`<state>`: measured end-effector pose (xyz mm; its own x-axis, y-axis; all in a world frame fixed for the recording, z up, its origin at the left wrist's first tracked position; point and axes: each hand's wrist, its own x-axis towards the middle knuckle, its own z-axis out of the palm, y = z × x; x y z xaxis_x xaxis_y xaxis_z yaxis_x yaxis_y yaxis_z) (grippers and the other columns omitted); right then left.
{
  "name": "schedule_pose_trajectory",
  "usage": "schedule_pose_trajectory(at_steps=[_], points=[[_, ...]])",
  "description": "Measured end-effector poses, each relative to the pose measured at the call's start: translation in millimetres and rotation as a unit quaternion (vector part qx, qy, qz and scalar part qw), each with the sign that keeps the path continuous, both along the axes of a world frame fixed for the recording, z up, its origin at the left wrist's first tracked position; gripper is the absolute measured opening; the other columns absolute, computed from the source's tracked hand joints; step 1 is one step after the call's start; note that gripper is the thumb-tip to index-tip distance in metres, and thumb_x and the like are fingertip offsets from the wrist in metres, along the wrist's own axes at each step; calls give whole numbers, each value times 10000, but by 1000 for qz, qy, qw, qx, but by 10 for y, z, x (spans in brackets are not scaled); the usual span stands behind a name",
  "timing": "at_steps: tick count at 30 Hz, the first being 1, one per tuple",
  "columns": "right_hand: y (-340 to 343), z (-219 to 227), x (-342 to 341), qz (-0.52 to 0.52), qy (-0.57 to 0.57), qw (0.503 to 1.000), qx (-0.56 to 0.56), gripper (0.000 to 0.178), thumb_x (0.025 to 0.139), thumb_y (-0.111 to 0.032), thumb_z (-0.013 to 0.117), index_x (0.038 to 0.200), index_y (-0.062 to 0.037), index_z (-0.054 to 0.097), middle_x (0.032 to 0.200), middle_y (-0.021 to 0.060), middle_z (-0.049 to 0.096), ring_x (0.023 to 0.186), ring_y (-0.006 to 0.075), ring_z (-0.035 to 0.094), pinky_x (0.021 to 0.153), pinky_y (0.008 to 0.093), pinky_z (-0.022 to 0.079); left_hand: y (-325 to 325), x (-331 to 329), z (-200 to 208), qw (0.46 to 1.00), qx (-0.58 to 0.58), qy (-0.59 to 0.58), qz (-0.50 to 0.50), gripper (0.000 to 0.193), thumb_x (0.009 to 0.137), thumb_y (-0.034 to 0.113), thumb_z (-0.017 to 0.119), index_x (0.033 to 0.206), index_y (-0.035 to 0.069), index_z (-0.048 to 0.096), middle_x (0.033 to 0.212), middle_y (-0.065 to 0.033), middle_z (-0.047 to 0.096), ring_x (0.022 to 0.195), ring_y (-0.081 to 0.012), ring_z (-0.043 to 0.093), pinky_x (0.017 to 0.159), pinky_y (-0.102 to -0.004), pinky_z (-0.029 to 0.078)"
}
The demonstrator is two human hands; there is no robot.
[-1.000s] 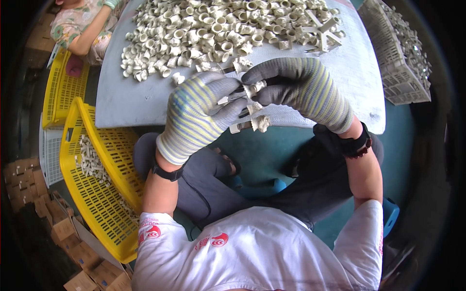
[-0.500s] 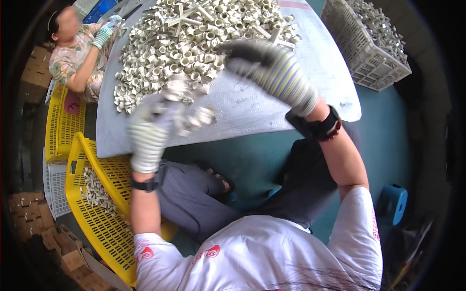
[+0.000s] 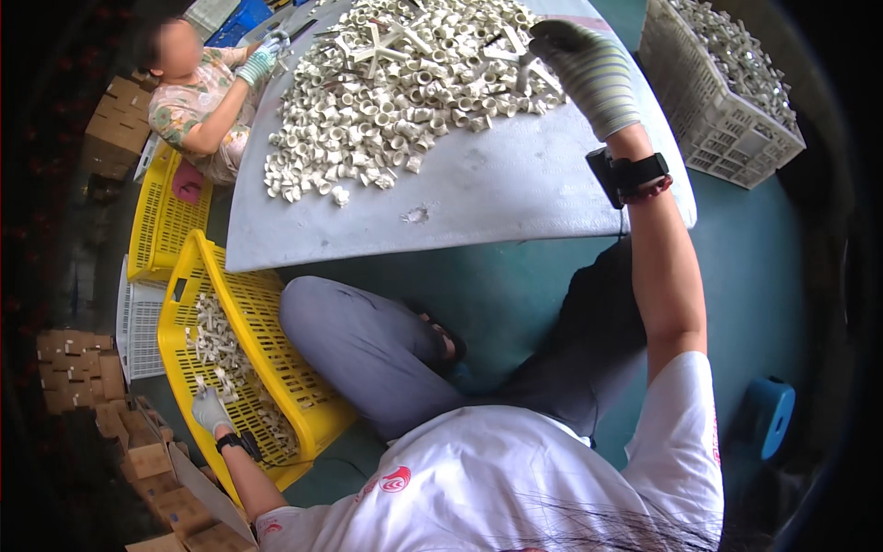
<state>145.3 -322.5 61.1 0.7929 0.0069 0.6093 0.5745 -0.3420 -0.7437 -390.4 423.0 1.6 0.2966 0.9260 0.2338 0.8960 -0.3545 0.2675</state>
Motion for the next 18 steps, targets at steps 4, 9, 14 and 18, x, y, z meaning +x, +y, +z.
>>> schedule_pose_trajectory(at_steps=[4,9,14,18], points=[[153,76,-280,157,199,932,258,262,987,-196,729,1196,-37,732,1045,116,774,929,244,763,831,352,625,-321,-139,-276,960,-109,221,137,522,906,318,728,1266,-58,688,1242,-278,706,1090,-435,688,956,-495,531],[528,32,-510,347,311,790,399,367,1026,-98,646,1370,9,573,1254,173,692,1143,262,703,1024,354,591,-207,230,187,989,73,39,-125,508,984,278,678,1326,-94,628,1284,-261,689,1198,-399,655,1070,-442,486],[845,-135,-669,393,344,718,460,430,1023,-64,629,1423,20,494,1309,195,661,1208,274,673,1093,335,553,-2485,2283,912,860,-41,-151,-486,397,1004,314,703,1207,-26,725,1210,-159,721,1113,-235,672,1000,-349,514],[1015,-142,-919,398,370,699,466,419,1022,-71,636,1410,26,510,1318,178,651,1223,264,662,1115,343,538,-3794,3063,717,656,-323,-257,-632,530,972,340,756,1374,17,634,1178,-87,727,1034,-157,672,937,-315,538]])
